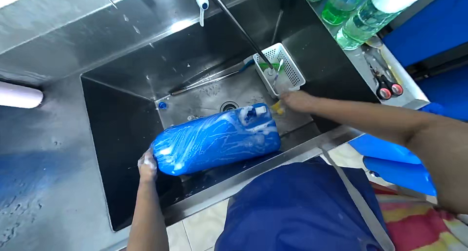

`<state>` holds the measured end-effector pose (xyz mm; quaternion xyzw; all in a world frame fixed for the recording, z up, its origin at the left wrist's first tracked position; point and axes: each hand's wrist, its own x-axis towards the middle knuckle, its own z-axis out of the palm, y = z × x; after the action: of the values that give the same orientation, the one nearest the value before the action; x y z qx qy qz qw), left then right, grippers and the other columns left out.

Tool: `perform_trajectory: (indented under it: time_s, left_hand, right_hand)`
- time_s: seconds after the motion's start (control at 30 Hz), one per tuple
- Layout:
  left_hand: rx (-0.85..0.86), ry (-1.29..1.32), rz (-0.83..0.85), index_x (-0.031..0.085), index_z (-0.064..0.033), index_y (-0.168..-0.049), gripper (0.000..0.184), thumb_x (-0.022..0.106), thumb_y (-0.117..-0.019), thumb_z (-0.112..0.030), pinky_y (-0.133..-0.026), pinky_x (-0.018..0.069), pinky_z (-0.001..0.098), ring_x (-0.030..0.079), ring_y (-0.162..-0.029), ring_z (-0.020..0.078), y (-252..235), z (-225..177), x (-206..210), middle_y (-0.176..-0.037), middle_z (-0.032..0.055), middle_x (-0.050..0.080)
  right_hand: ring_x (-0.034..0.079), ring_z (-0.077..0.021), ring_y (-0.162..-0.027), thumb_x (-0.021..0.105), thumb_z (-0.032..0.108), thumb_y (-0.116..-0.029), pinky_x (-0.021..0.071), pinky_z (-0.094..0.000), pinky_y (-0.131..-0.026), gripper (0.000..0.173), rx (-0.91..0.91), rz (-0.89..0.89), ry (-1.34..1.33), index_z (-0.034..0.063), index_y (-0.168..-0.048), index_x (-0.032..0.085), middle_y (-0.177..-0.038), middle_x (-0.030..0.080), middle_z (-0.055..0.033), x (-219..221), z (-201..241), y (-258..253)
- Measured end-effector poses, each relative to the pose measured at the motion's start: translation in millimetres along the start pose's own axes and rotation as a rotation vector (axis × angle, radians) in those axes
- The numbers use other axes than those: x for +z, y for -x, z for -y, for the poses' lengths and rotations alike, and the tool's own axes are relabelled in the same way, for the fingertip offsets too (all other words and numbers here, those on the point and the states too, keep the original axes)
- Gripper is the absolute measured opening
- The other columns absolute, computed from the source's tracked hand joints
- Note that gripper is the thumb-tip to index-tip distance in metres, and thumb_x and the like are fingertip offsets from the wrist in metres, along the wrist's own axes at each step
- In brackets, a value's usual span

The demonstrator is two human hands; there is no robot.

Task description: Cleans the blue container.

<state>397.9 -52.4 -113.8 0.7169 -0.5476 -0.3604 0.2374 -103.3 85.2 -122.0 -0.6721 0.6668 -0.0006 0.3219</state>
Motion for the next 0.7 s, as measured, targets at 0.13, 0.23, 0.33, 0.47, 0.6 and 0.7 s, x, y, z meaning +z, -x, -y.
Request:
perform_trajectory:
  time_s: [0.13, 0.23, 0.33, 0.47, 0.6, 0.7]
  left_hand:
    - [0.026, 0.024, 0.014, 0.056, 0.0139, -0.130, 0.048, 0.029, -0.1112, -0.021, -0.101, 0.0478, 0.0340, 0.063, -0.112, 0.0166, -3, 4, -2, -0.126, 0.0272, 0.062]
    - [0.040, 0.046, 0.051, 0.056, 0.0136, -0.129, 0.048, 0.028, -0.1109, -0.021, -0.099, 0.0493, 0.0323, 0.063, -0.107, 0.0129, -2, 10, -6, -0.123, 0.0245, 0.063]
    - [0.024, 0.085, 0.072, 0.056, 0.0129, -0.131, 0.048, 0.028, -0.1118, -0.021, -0.101, 0.0485, 0.0337, 0.062, -0.111, 0.0153, -3, 11, -8, -0.126, 0.0250, 0.062]
    - [0.017, 0.068, 0.144, 0.056, 0.0113, -0.132, 0.048, 0.029, -0.1116, -0.023, -0.103, 0.0469, 0.0397, 0.061, -0.116, 0.0213, -10, 15, -9, -0.130, 0.0262, 0.061]
    - [0.032, 0.109, 0.216, 0.054, 0.0099, -0.137, 0.048, 0.027, -0.1120, -0.022, -0.107, 0.0459, 0.0399, 0.060, -0.122, 0.0224, -15, 15, -17, -0.136, 0.0255, 0.059]
    - [-0.046, 0.237, 0.322, 0.052, 0.0024, -0.138, 0.046, 0.026, -0.1120, -0.024, -0.094, 0.0530, 0.0331, 0.064, -0.107, 0.0121, -22, 18, -20, -0.123, 0.0126, 0.065]
  right_hand:
    - [0.061, -0.0466, -0.117, 0.070, -0.001, -0.0896, 0.0472, -0.0623, -0.100, 0.027, -0.064, -0.237, -0.058, -0.0023, -0.116, 0.073, -0.119, 0.066, -0.0275, -34, 26, -8]
    - [0.064, -0.0445, -0.112, 0.066, -0.007, -0.0889, 0.0483, -0.0616, -0.098, 0.047, -0.153, -0.169, -0.060, 0.0062, -0.134, 0.068, -0.120, 0.067, -0.0249, 8, 80, 9]
    - [0.063, -0.0463, -0.115, 0.066, -0.005, -0.0911, 0.0483, -0.0619, -0.101, 0.028, -0.018, -0.211, -0.173, -0.0036, -0.119, 0.071, -0.122, 0.065, -0.0287, 19, 53, 24]
    - [0.052, -0.0449, -0.133, 0.065, 0.001, -0.0947, 0.0418, -0.0559, -0.111, 0.036, 0.021, -0.318, -0.409, -0.0077, -0.129, 0.063, -0.143, 0.052, -0.0310, -1, 56, -2]
    - [0.060, -0.0482, -0.120, 0.068, 0.018, -0.0992, 0.0442, -0.0638, -0.104, 0.038, 0.177, -0.112, -0.193, -0.0074, -0.128, 0.062, -0.125, 0.063, -0.0318, -10, 86, -16]
    - [0.061, -0.0466, -0.119, 0.070, 0.007, -0.0940, 0.0454, -0.0638, -0.104, 0.032, 0.058, -0.205, -0.086, -0.0037, -0.124, 0.067, -0.125, 0.065, -0.0281, -40, 84, -8]
